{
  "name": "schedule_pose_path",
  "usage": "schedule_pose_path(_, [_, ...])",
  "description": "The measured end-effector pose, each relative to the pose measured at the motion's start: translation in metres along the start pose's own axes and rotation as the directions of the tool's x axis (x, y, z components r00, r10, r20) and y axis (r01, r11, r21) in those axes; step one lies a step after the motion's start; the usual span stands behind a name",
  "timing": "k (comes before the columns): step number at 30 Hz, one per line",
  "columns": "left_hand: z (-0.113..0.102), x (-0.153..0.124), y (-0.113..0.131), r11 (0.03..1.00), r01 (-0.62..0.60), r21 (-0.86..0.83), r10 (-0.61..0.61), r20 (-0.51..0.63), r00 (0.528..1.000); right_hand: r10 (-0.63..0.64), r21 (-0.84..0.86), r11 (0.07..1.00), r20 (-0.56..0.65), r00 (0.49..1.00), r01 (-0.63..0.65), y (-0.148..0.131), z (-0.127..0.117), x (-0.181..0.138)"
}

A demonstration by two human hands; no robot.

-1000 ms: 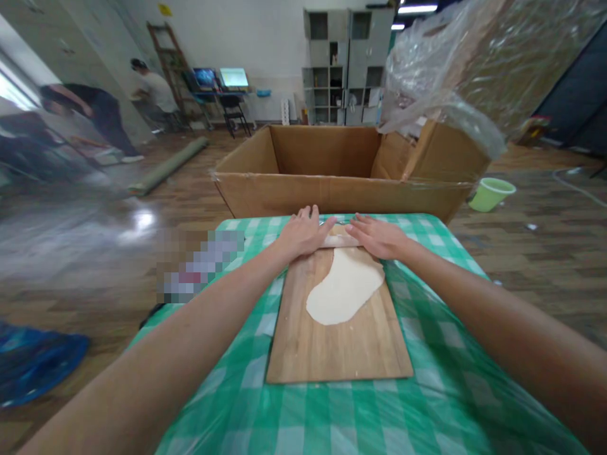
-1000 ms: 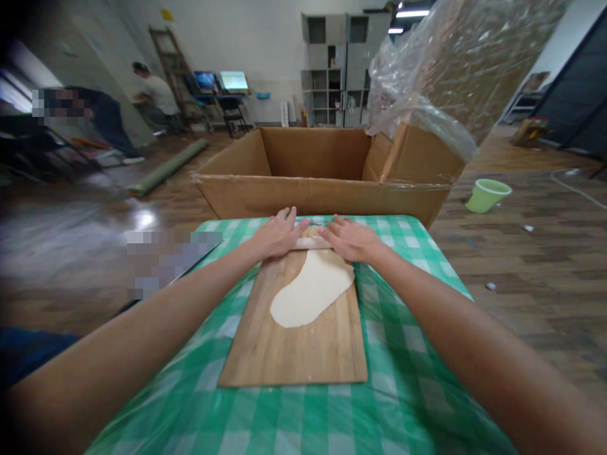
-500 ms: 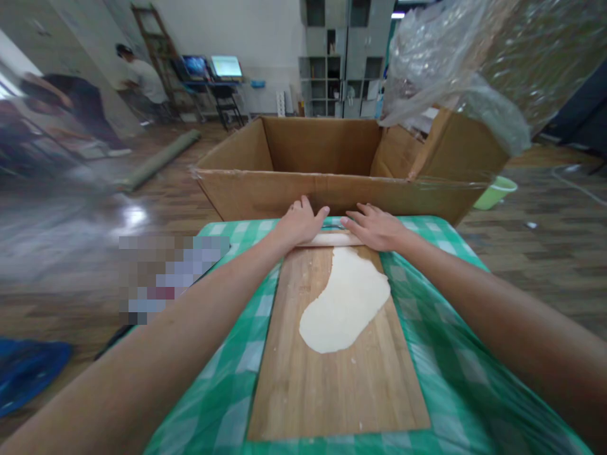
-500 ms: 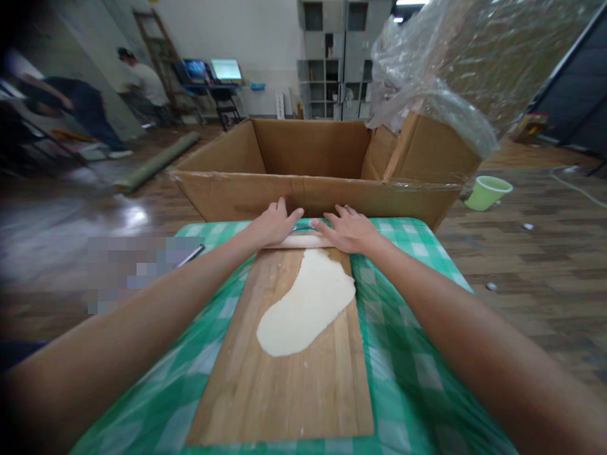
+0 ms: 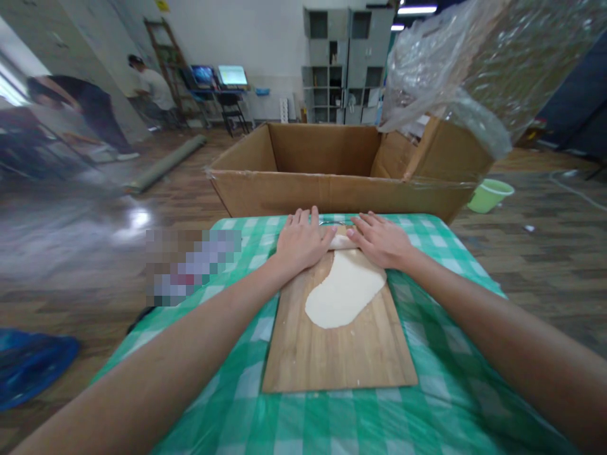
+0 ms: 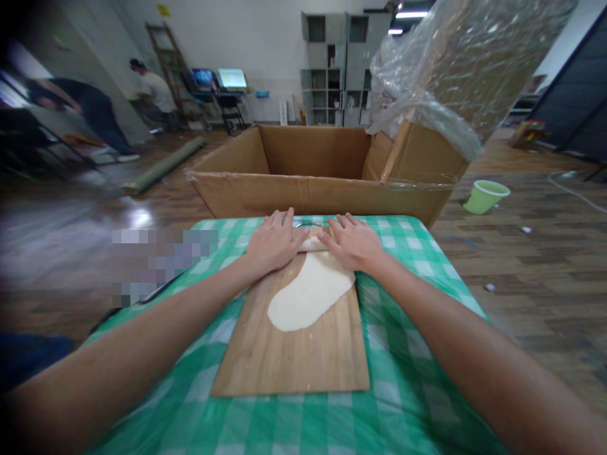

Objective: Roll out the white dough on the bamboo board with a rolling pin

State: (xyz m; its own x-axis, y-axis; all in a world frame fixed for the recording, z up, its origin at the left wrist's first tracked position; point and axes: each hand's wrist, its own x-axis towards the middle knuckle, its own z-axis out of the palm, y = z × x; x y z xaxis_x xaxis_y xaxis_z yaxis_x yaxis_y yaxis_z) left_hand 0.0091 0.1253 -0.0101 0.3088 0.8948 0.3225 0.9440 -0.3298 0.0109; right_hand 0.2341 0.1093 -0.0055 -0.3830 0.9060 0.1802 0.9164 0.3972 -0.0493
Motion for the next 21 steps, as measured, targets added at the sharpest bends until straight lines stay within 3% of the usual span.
schedule_pose_path(5, [-0.008,-0.027,0.010,1.000,-0.025,-0.018,0.025,0.035,0.999,-0.012,0.018,1.000,-0.016,1.000,0.013,-0.018,-0.009,-0.031])
schedule_pose_path(15, [-0.032,-0.091,0.024,0.988,-0.153,-0.009,0.153,-0.043,0.987,-0.071,-0.018,0.997,-0.137,0.988,0.069,-0.045,-0.016,-0.100])
schedule_pose_path(21, [-0.055,-0.108,0.027,0.973,-0.233,-0.003,0.233,-0.005,0.973,-0.088,-0.008,0.996,-0.192,0.977,0.088,-0.061,-0.027,-0.136])
